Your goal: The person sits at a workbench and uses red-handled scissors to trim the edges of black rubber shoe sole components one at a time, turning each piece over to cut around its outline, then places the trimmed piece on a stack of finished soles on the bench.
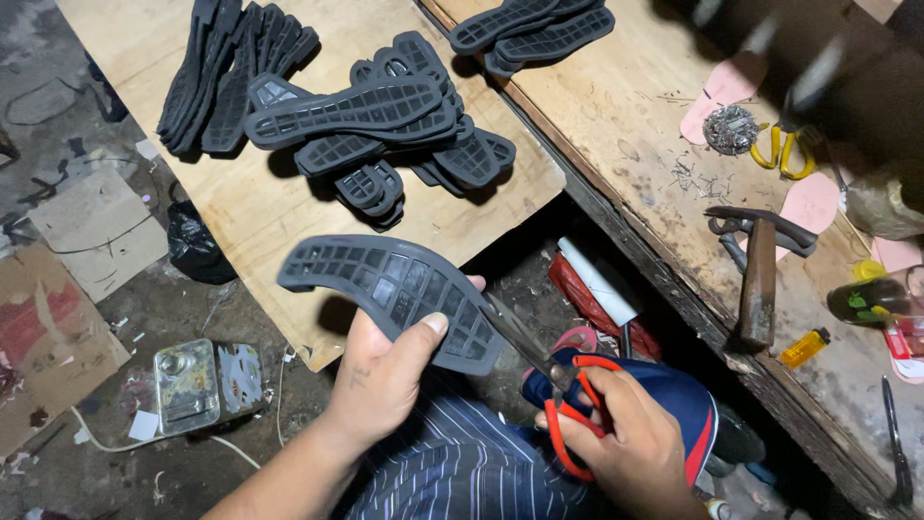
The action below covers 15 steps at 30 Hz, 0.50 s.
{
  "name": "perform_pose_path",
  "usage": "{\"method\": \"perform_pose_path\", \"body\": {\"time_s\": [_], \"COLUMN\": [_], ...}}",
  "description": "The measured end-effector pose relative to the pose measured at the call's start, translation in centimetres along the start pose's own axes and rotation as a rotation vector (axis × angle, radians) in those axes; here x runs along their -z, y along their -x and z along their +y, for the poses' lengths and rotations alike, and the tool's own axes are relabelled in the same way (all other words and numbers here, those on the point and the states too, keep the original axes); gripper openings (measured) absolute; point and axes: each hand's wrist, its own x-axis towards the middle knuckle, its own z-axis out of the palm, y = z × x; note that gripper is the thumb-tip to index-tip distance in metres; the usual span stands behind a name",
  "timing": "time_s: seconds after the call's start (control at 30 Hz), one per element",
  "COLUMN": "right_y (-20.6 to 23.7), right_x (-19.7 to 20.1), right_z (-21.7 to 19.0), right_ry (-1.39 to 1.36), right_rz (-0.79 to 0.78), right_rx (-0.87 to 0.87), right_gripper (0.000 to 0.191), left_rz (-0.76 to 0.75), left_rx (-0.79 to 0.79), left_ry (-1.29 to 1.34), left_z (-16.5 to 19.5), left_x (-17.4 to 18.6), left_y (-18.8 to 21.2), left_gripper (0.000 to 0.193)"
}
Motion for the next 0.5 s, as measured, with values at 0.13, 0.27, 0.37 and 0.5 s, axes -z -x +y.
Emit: {"method": "perform_pose_path", "body": {"time_s": [0.13, 0.27, 0.37, 0.5], "right_y": [-0.03, -0.01, -0.04, -0.1], "right_x": [-0.07, -0.29, -0.26, -0.11], "right_z": [-0.01, -0.01, -0.27, -0.62], "right_ry": [0.011, 0.011, 0.006, -0.021], "right_rz": [-0.059, -0.042, -0.051, -0.069], "right_rx": [-0.078, -0.023, -0.041, -0.049], "right_gripper": [0.057, 0.055, 0.055, 0.049], "left_rz": [0.02, 0.037, 0.046, 0.045], "left_rx": [-0.003, -0.005, -0.003, 0.008], "left_ry": [0.003, 0.047, 0.057, 0.056], "left_z": [-0.52, -1.0, -1.02, -0.76], "left_x": [0.1, 0.17, 0.18, 0.25], "left_y": [0.18, 0.32, 0.43, 0.47], "left_gripper": [0.033, 0.033, 0.033, 0.032]}}
